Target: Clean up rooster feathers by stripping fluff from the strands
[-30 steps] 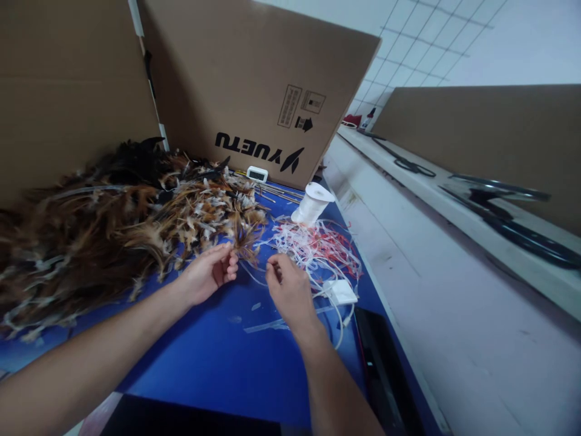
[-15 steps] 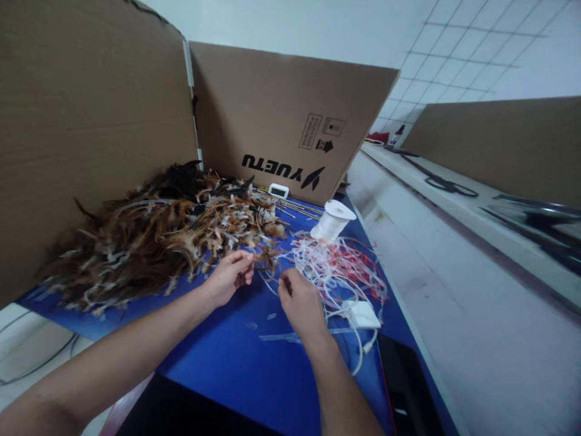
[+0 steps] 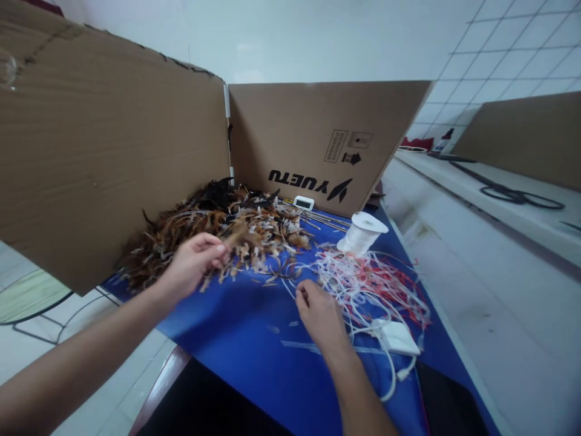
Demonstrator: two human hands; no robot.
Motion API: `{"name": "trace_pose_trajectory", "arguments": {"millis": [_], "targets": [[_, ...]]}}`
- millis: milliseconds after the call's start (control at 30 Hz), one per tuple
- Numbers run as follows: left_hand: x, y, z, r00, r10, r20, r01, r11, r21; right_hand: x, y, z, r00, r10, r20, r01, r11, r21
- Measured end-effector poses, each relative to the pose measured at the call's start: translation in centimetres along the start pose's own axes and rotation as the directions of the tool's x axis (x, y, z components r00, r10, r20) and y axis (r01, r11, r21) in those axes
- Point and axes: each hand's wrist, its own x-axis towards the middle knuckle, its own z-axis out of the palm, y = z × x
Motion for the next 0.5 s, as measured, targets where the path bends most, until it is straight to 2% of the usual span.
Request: {"name": "trace_pose_trajectory", "arguments": {"millis": [33, 67, 133, 200, 267, 333, 367, 400, 467, 500], "targets": [[0.2, 0.9, -1.5, 0.992, 0.097, -0.084, -0.091, 0.993, 0.069, 0.0, -0.1, 0.0, 1.000, 0.001, 0.013, -0.001, 1.000, -0.005], [0.5, 1.6, -3.1, 0.962, 0.212, -0.172, -0.186, 0.970, 0.156, 0.0, -0.3, 0.0, 1.000, 0.002, 0.029, -0.001, 1.000, -0.007], [1.2, 2.6, -6.2, 0.855, 0.427, -0.295, -0.323, 0.883, 0.341, 0.0, -0.5, 0.0, 0.998, -0.001, 0.062, 0.001, 1.000, -0.005], [2.0, 2.7, -9.0, 0.740, 0.568, -0.361, -0.347, 0.781, 0.519, 0.0, -0.6, 0.2, 0.996, -0.009, 0.094, 0.008, 1.000, 0.003], [2.6, 2.1, -11.2, 0.647, 0.667, -0.369, -0.302, 0.669, 0.679, 0.0, -0.6, 0.3, 0.993, -0.016, 0.117, 0.015, 1.000, 0.010], [3.0, 1.0, -12.7, 0.613, 0.718, -0.330, -0.192, 0.541, 0.819, 0.0, -0.6, 0.4, 0.991, -0.017, 0.131, 0.016, 1.000, 0.014], [3.0, 0.4, -13.2, 0.641, 0.722, -0.262, -0.143, 0.448, 0.882, 0.0, -0.5, 0.4, 0.991, -0.014, 0.136, 0.012, 1.000, 0.015], [3.0, -0.2, -13.6, 0.689, 0.706, -0.165, -0.114, 0.330, 0.937, 0.0, -0.5, 0.4, 0.990, -0.010, 0.141, 0.007, 1.000, 0.017], [2.7, -1.1, -14.0, 0.789, 0.613, 0.045, -0.143, 0.111, 0.984, 0.0, -0.5, 0.4, 0.988, -0.001, 0.155, -0.002, 1.000, 0.019], [2.5, -1.4, -14.2, 0.814, 0.568, 0.119, -0.171, 0.038, 0.985, 0.0, -0.5, 0.4, 0.987, 0.001, 0.162, -0.004, 1.000, 0.017]]}}
